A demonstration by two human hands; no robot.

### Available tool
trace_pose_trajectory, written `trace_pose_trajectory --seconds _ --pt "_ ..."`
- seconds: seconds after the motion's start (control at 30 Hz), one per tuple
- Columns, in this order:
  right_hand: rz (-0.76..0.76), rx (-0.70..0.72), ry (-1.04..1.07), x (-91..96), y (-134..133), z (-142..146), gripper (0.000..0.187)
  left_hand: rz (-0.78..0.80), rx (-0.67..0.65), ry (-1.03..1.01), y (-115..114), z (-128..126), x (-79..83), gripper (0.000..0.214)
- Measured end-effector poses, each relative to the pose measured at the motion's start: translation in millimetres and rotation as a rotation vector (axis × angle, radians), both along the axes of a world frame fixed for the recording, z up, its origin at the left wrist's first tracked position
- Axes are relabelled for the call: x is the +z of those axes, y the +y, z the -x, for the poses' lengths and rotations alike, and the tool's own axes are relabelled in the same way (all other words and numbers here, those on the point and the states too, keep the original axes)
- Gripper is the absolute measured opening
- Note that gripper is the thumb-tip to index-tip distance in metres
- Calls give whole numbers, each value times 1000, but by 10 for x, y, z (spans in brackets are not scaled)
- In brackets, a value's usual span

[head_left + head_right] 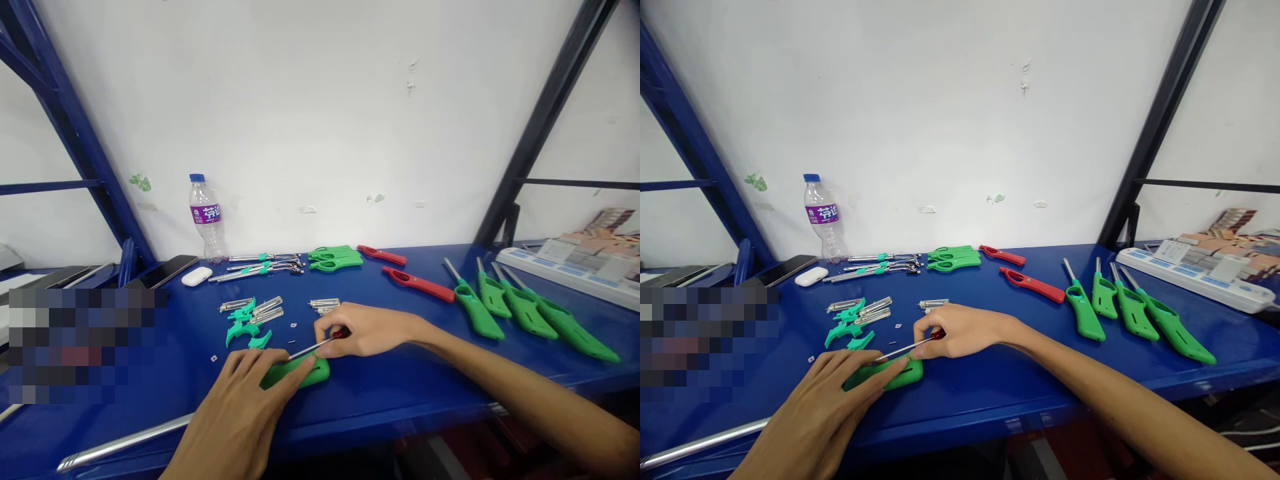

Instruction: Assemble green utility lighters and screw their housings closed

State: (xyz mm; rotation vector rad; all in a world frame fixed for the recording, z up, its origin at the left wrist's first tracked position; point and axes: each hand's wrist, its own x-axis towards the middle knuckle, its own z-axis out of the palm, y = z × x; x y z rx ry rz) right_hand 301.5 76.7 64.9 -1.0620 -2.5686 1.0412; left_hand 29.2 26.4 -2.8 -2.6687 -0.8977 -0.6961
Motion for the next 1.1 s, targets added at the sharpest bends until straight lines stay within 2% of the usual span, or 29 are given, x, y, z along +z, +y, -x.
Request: trace_pose_trajectory --seconds 0.1,0.27,0.43,0.67,0.87,0.97,1.1 --pt "-4 6 -9 5 1 -1 32 4 -27 19 -10 14 10 75" --pt "-30 2 -21 2 1 -5 29 4 -51 62 -29 -36 79 61" --pt "-21 13 -7 -9 9 -20 27 -28 -103 74 -19 -120 110 68" --pt "7 24 15 2 11 -10 24 -35 -117 12 -19 -143 100 62" --pt "6 30 0 42 -18 -34 36 -2 -113 -29 -4 -93 69 57" --pt "43 26 39 47 -30 -67 36 20 -121 -42 -19 -102 54 58" --pt "97 -59 189 6 -15 -113 33 27 -135 -48 -19 -96 29 56"
